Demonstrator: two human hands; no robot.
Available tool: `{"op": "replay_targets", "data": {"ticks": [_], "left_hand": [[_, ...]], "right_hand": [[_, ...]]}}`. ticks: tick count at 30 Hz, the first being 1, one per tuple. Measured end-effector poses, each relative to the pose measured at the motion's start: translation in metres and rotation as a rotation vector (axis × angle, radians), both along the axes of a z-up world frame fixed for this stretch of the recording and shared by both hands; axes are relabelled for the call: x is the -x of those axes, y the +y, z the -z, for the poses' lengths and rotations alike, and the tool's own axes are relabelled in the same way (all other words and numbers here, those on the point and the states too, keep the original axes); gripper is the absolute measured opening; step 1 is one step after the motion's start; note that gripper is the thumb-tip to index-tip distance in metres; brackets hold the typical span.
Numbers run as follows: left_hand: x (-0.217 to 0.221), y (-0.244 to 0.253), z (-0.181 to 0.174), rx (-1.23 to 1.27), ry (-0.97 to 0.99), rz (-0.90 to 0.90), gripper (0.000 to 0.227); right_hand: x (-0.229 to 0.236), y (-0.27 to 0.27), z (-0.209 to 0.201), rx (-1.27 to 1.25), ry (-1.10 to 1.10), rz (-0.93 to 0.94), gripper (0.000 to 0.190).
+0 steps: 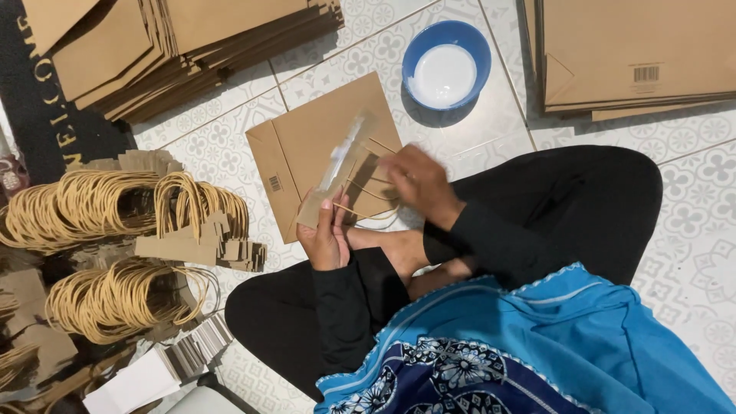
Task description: Assembling paper bags by applying glue to reinforcement strips and attaching paper handles.
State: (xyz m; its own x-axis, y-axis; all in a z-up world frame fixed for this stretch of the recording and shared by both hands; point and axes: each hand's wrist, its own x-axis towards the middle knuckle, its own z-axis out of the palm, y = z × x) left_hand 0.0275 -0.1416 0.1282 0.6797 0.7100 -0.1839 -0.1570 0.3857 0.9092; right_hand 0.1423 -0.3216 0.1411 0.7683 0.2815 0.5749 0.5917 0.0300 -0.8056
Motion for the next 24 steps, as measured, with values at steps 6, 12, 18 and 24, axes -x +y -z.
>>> {"op": "replay_targets", "data": {"ticks": [6, 12, 18, 24], "left_hand": [[-0.001, 0.0, 0.0, 0.057, -0.022, -0.003, 0.044], [0.003, 0.005, 0.005, 0.041, -0.013, 0.007, 0.042], [0.002, 0.005, 0.001, 0.07, -0.025, 0.007, 0.044], [0.002, 0.006, 0.001, 0.094, -0.025, 0.008, 0.045]], "right_hand": [[-0.014, -0.013, 0.005, 0.1, 0.102, 0.229, 0.022], [0.035, 0.006, -0.002, 0.029, 0.03, -0.091, 0.015], [-0.018, -0.016, 0.002, 0.052, 0.023, 0.098, 0.014], [0.003, -0.013, -0.002, 0.105, 0.009, 0.147, 0.002]]}}
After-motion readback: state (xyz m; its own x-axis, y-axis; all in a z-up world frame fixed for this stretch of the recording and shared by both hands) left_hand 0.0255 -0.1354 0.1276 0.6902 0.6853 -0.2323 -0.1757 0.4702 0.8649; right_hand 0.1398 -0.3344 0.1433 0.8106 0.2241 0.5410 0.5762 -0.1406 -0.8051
